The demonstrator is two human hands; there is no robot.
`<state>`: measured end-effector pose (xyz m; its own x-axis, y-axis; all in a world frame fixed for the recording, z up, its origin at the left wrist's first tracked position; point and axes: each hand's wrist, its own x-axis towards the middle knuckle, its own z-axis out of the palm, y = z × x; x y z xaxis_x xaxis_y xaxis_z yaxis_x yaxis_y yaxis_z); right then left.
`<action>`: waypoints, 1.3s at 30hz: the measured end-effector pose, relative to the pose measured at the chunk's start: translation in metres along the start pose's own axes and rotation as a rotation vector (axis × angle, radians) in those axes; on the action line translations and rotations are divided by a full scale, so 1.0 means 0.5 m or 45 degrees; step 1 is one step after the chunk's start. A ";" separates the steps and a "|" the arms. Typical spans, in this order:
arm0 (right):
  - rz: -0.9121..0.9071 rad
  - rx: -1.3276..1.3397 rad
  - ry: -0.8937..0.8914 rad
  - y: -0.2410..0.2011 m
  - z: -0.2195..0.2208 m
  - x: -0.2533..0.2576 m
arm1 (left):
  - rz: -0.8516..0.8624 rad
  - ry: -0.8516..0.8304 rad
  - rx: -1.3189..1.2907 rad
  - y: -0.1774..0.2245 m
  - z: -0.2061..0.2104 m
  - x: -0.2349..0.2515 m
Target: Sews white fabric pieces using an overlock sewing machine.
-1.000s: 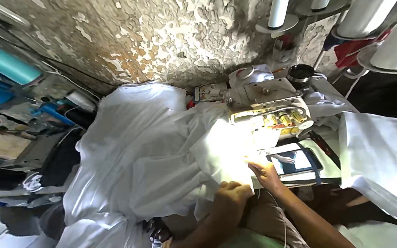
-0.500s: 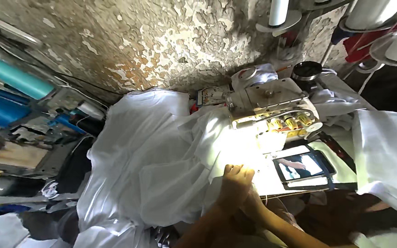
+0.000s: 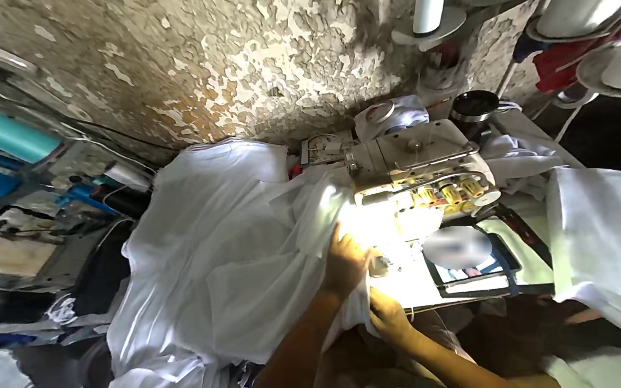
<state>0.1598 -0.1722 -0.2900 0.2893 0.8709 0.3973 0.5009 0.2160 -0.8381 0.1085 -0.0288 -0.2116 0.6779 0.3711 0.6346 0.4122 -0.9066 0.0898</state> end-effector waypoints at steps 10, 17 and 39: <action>0.123 0.139 -0.062 -0.010 -0.002 0.010 | -0.357 -0.183 -0.414 -0.079 0.004 0.047; 0.490 0.504 -0.158 -0.035 -0.041 0.074 | -0.627 -0.058 -0.341 -0.020 -0.049 -0.005; 0.561 0.738 0.355 -0.106 -0.137 0.095 | -0.135 -0.383 -0.490 0.006 -0.117 -0.005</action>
<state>0.2029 -0.1722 -0.2012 0.5957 0.8032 -0.0024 -0.1917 0.1393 -0.9715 0.0724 -0.0442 -0.1682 0.8135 0.4551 0.3621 0.2723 -0.8482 0.4543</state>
